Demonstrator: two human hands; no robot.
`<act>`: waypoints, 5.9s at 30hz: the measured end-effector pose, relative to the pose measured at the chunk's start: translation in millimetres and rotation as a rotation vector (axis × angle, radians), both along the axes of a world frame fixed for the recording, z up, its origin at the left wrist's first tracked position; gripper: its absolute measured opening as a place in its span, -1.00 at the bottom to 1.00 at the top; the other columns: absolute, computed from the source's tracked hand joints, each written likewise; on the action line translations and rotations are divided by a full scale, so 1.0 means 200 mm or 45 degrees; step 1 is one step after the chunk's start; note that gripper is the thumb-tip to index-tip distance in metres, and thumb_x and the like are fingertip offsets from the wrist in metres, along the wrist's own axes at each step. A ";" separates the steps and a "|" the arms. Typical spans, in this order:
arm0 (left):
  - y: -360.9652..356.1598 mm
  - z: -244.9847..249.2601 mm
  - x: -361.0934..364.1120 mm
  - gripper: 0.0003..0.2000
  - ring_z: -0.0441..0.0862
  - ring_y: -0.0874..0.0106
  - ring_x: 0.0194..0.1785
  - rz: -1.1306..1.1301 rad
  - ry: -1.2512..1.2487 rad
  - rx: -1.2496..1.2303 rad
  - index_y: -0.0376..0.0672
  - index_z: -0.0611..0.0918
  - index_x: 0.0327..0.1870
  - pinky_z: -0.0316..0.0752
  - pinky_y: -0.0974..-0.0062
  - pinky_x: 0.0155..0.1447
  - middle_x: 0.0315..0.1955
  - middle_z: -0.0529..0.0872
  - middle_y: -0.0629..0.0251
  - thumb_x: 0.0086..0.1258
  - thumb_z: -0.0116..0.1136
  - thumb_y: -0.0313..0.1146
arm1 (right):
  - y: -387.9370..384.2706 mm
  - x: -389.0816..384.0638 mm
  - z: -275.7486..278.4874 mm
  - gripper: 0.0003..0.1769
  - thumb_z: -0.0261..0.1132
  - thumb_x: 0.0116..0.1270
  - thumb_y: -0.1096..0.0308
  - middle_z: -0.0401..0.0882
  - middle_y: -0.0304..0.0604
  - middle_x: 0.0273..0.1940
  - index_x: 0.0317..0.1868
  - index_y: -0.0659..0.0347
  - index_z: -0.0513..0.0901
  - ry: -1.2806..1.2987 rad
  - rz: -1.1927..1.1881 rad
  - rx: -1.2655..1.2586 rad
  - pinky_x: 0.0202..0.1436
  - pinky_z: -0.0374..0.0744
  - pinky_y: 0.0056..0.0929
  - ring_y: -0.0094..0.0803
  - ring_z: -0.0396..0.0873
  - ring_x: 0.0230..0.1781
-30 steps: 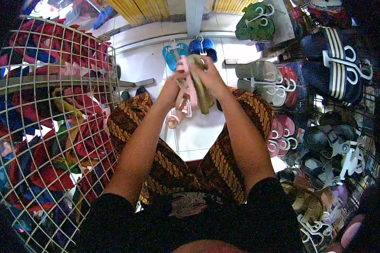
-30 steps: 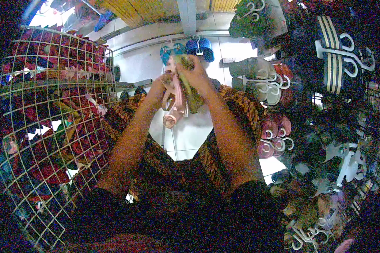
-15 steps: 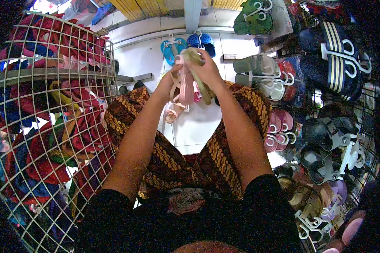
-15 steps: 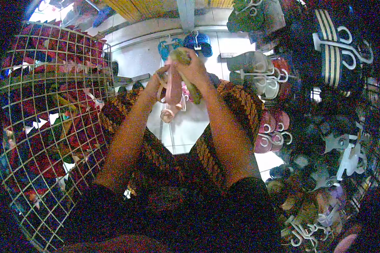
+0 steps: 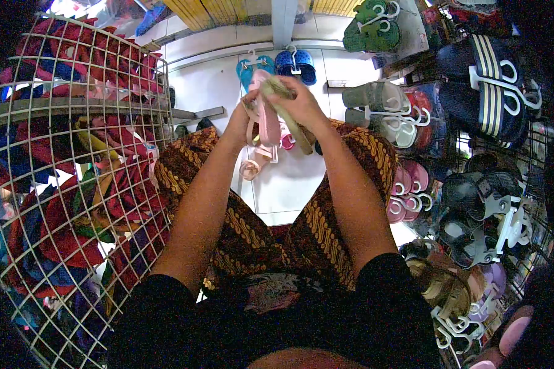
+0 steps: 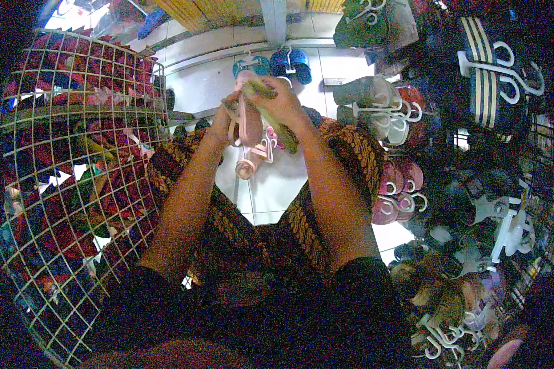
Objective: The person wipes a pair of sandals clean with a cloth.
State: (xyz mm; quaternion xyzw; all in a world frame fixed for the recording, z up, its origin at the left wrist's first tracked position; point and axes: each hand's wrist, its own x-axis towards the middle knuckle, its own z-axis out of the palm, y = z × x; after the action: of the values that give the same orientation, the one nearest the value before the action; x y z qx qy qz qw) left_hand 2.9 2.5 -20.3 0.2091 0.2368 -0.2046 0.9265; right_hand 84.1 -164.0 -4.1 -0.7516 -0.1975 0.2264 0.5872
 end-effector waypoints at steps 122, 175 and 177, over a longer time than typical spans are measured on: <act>0.09 -0.10 0.06 -0.45 0.68 0.42 -0.22 0.309 -0.043 0.852 -0.22 0.66 -0.06 0.58 0.47 -0.17 -0.27 0.71 0.20 0.40 -0.02 0.17 | 0.07 -0.13 0.29 -0.40 0.53 0.00 0.28 0.61 -0.02 -0.06 0.07 0.29 0.57 -0.381 0.269 -0.136 0.10 0.55 -0.37 -0.25 0.62 -0.03; 0.07 0.25 0.00 -0.36 0.61 -0.01 0.13 -0.363 -0.254 -0.072 -0.26 0.27 0.39 0.66 0.24 0.04 0.16 0.50 -0.27 0.47 -0.02 0.03 | -0.23 0.31 0.01 -0.60 0.23 0.36 -0.05 0.52 -0.22 -0.38 -0.08 0.12 0.51 0.828 -0.600 0.438 -0.40 0.57 -0.42 -0.42 0.53 -0.45; 0.06 0.29 -0.01 -0.38 0.63 0.01 0.09 -0.298 -0.249 -0.112 -0.30 0.26 0.39 0.67 0.25 0.04 0.17 0.49 -0.29 0.48 -0.04 -0.01 | -0.23 0.31 0.03 -0.60 0.22 0.37 -0.04 0.52 -0.22 -0.38 -0.08 0.13 0.51 0.845 -0.645 0.514 -0.39 0.57 -0.41 -0.42 0.53 -0.44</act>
State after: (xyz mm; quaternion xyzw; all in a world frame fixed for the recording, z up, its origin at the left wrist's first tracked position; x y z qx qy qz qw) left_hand 1.4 13.7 37.1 0.2132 0.1103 -0.3001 0.9232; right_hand 146.1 -210.6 2.4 -0.5336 0.1508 0.2611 0.7901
